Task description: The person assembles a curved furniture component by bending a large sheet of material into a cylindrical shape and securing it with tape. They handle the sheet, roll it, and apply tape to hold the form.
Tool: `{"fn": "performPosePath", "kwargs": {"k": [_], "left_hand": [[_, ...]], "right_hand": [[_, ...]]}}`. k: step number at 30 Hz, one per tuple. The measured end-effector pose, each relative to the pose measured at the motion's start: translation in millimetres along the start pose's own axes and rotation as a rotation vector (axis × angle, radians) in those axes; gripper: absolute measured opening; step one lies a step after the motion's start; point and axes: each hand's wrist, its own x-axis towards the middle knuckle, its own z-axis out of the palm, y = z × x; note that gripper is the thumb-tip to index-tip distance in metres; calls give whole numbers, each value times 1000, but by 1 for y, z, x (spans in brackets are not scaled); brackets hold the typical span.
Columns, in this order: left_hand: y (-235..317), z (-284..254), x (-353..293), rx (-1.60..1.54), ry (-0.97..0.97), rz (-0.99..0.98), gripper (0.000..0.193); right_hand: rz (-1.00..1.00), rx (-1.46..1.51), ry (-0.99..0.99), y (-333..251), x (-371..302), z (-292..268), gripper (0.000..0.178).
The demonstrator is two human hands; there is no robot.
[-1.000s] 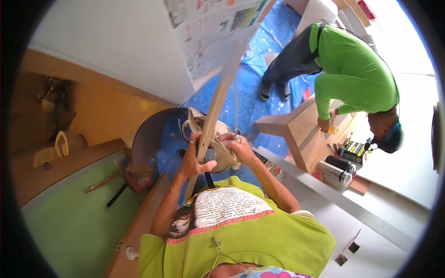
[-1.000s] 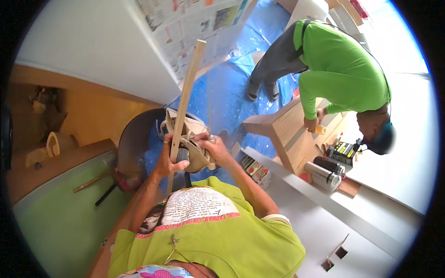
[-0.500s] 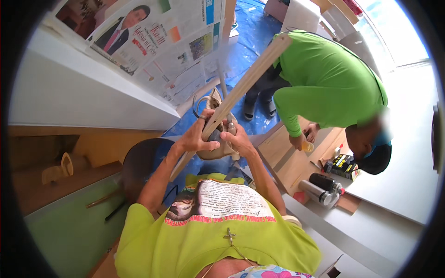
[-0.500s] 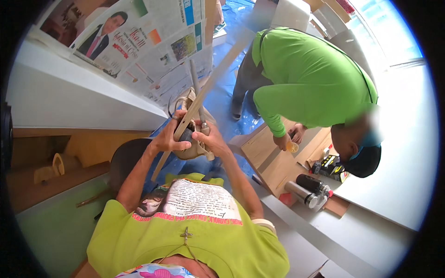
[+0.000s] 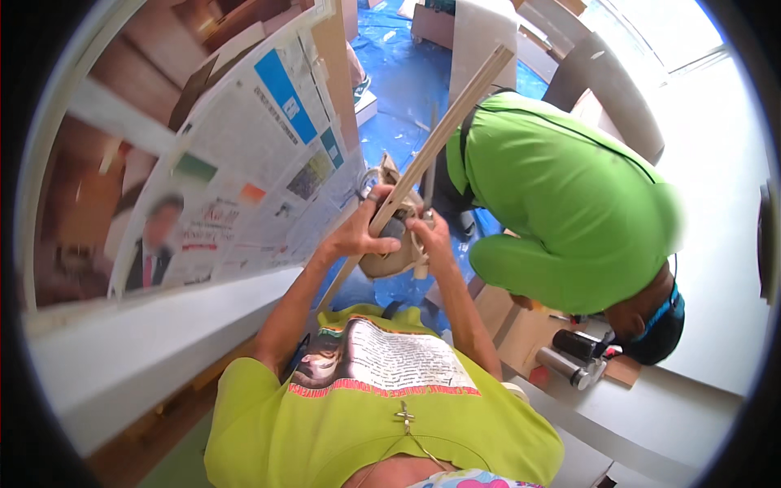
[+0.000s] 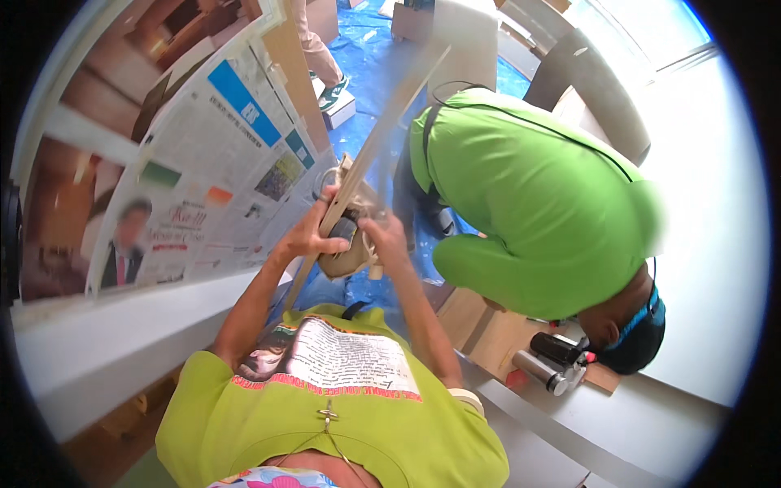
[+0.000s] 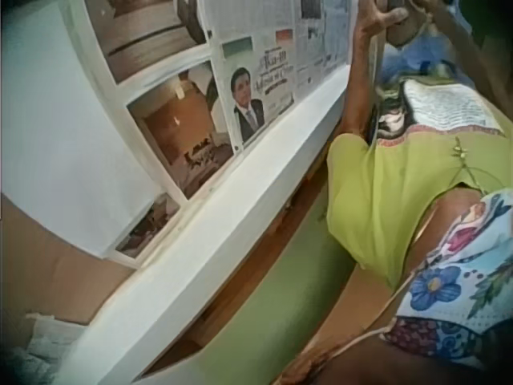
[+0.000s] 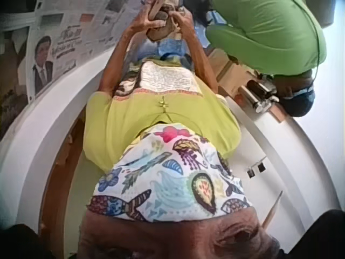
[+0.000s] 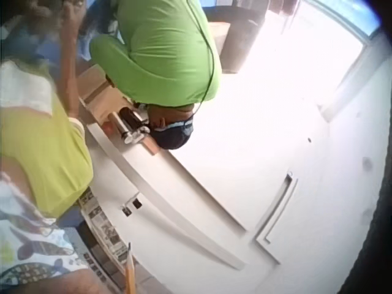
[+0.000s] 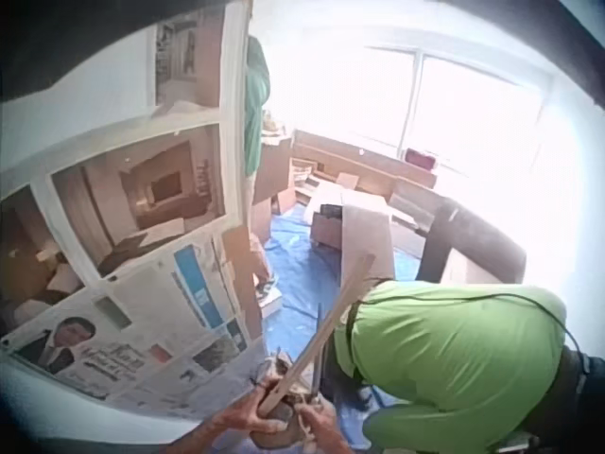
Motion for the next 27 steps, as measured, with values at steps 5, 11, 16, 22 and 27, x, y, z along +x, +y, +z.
{"fn": "performPosePath", "kwargs": {"k": [5, 11, 16, 22, 27], "left_hand": [[4, -49, 78, -60, -30, -44, 91], [20, -109, 185, -116, -25, 48, 86], [38, -133, 283, -36, 13, 82, 80], [23, -176, 385, -51, -26, 5, 82], [12, -197, 449, -315, -78, -96, 70]], "right_hand": [[57, 14, 173, -14, 76, -6, 35], [-111, 249, 292, -66, 159, 1, 24], [-232, 354, 424, -93, 227, -26, 22], [-256, 605, 481, -116, 289, -27, 31], [-260, 607, 574, -137, 316, -42, 31]]}}
